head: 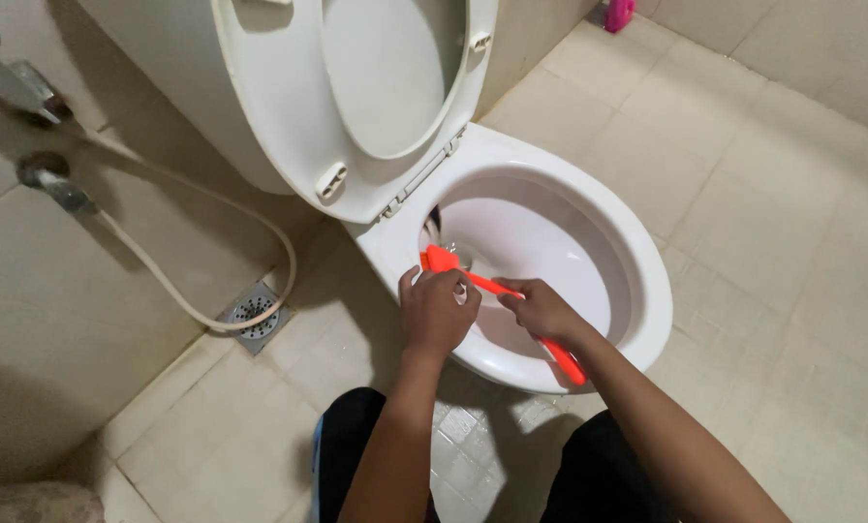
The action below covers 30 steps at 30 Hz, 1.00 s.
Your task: The person kneels on the tiled floor and uses a red toilet brush to scrub the inside of a white toilet bowl. They hold a small glass jar in the water with one hand while scrubbing the bowl's interior with the other hand.
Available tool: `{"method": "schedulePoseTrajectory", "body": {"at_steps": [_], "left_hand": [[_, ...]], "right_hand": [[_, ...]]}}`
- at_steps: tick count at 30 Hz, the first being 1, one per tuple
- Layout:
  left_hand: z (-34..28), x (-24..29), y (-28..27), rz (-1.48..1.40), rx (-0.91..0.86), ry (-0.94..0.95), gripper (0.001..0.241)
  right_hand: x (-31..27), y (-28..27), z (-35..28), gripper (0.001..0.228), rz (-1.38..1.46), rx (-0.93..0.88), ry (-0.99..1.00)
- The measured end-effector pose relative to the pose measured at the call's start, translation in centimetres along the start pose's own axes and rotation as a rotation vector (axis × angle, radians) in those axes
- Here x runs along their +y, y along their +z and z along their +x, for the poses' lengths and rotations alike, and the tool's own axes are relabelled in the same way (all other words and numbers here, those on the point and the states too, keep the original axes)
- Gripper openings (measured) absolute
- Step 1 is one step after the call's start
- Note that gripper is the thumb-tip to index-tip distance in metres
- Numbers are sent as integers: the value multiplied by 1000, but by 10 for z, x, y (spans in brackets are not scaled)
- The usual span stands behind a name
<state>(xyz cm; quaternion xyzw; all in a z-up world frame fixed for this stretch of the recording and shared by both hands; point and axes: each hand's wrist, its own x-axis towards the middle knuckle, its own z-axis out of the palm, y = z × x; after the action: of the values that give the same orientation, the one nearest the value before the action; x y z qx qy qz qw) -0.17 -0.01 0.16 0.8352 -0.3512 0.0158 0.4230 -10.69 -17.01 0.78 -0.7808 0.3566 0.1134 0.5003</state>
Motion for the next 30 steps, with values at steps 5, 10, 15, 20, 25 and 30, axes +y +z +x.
{"method": "schedulePoseTrajectory", "body": {"at_steps": [5, 10, 15, 20, 25, 30], "left_hand": [[1, 3, 1, 13, 30, 27, 11], [2, 0, 0, -11, 38, -10, 11], [0, -1, 3, 11, 24, -8, 14], [0, -1, 1, 16, 29, 23, 14], [0, -1, 0, 31, -10, 22, 15], [1, -3, 3, 22, 34, 44, 14]], "right_hand": [[-33, 7, 8, 50, 37, 125, -37], [-43, 11, 12, 50, 33, 216, -74], [-31, 17, -11, 51, -92, 127, -43], [-3, 0, -25, 51, -364, 48, -8], [10, -19, -36, 48, -643, 51, -70], [-10, -10, -58, 46, -755, 66, -46]]}}
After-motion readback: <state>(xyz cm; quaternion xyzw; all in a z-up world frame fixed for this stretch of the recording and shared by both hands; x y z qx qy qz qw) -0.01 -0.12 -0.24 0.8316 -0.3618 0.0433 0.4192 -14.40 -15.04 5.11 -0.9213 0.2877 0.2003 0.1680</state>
